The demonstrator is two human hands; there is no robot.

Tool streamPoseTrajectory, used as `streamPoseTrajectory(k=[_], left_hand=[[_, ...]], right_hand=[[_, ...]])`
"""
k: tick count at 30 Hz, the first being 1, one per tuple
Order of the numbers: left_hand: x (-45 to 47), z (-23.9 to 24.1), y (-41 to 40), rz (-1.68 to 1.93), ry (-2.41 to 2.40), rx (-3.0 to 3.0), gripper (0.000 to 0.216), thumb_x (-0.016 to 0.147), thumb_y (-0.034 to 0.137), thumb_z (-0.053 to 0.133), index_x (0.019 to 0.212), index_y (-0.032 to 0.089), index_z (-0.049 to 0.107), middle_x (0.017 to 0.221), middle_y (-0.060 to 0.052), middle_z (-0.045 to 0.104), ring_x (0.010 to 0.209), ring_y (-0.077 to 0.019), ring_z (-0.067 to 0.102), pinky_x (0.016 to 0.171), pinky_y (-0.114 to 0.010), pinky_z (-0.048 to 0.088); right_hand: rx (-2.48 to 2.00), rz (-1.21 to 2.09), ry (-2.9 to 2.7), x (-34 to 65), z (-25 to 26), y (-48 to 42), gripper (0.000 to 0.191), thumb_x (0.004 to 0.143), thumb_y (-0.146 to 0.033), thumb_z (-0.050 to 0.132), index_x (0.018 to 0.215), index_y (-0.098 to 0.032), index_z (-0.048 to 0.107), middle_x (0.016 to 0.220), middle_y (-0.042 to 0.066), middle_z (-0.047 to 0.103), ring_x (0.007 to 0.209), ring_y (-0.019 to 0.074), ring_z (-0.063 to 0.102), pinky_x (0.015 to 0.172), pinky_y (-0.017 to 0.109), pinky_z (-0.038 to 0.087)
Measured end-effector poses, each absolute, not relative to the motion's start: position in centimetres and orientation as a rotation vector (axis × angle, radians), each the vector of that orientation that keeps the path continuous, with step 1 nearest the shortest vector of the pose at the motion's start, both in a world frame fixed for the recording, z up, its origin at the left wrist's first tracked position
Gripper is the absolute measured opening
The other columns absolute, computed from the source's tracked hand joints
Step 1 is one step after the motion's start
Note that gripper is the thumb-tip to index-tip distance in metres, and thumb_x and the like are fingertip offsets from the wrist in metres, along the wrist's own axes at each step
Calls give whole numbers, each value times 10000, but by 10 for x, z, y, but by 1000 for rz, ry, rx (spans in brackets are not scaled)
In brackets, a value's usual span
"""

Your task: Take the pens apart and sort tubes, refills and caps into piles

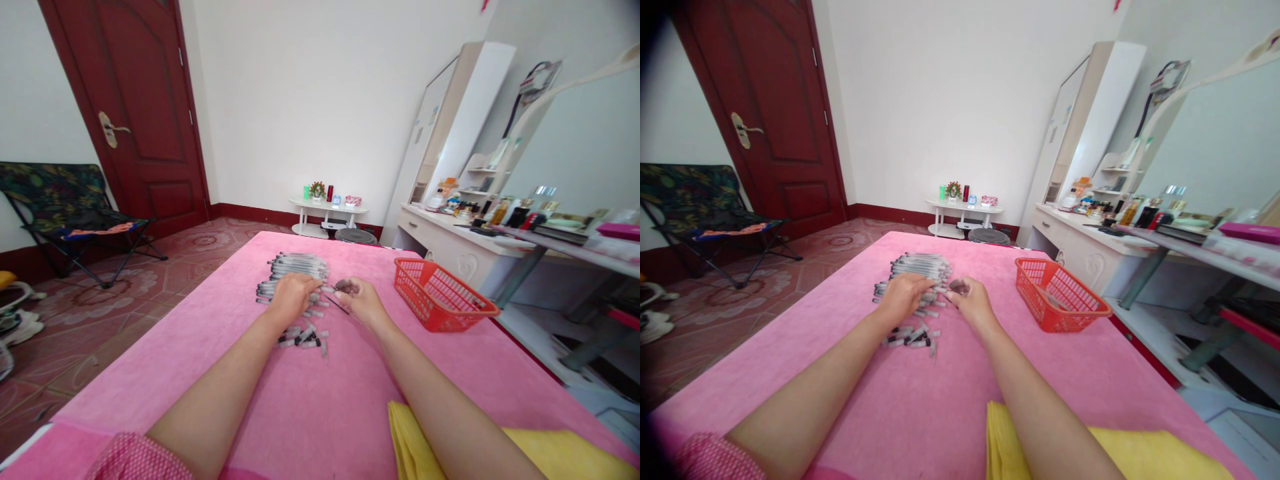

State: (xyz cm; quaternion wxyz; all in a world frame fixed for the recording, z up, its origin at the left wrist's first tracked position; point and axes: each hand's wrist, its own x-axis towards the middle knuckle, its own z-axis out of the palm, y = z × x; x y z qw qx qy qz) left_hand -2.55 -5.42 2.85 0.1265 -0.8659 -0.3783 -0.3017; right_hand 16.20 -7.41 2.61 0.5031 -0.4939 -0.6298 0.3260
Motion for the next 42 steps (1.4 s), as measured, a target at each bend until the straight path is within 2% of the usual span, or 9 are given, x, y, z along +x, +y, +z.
streamPoseTrajectory(k=[2,6,13,17,21,25,30,33,42], left_hand=[[-25,28,-54,-891,-1103,-2523,299,803,156,471,1011,254,661,756,-46,648,731,-185,584,661,-281,387],[-25,29,-55,-885,-1109,-2533,285,794,153,472,976,241,672,752,-52,648,733,-186,586,670,-279,388],[-26,30,-56,-832,-1227,-2586,269,768,118,464,912,232,660,842,-55,685,771,-182,612,644,-249,382],[-30,31,-53,-772,-1398,-2530,236,812,167,430,889,221,646,852,-56,694,796,-195,626,632,-245,377],[-31,34,-54,-714,-1476,-2496,244,849,216,389,892,218,629,862,-55,693,824,-198,626,645,-254,377],[-30,34,-55,-716,-1418,-2508,240,855,218,378,838,214,617,833,-49,686,800,-197,622,649,-264,373],[-28,34,-56,-719,-1308,-2579,209,815,167,416,848,209,618,815,-50,675,793,-190,611,650,-255,376],[-25,35,-57,-710,-1226,-2624,205,809,164,426,849,208,622,832,-51,673,787,-190,607,651,-255,382],[-31,32,-50,-669,-1168,-2595,207,824,192,429,860,216,632,806,-50,668,781,-197,609,662,-272,408]], right_hand=[[-1230,852,-1503,162,27,-75,335,644,-453,643,762,-141,603,622,20,615,478,113,516,440,219,377],[-1284,919,-1544,163,22,-74,341,738,-447,530,615,-135,593,496,11,565,385,98,456,388,213,319],[-1238,669,-1581,170,24,-71,120,638,-259,606,626,-141,625,556,21,619,489,130,528,480,232,391],[-1271,623,-1589,175,27,-69,118,589,-206,636,683,-137,650,644,42,659,556,143,562,545,250,427],[-1268,879,-1796,171,26,-75,114,582,-170,637,682,-121,659,629,30,650,564,132,558,558,241,429],[-1128,1213,-2004,161,25,-85,248,568,-214,704,792,-112,668,683,27,658,628,150,590,585,242,448],[-1224,977,-1824,160,27,-81,242,732,-367,603,746,-125,602,618,13,617,496,117,543,476,219,400],[-1277,853,-1753,163,29,-77,257,800,-366,514,679,-142,555,558,-1,586,428,102,503,431,208,360],[-1361,668,-2014,188,42,-78,288,770,-322,550,554,-136,588,479,0,566,441,89,476,453,192,331]])
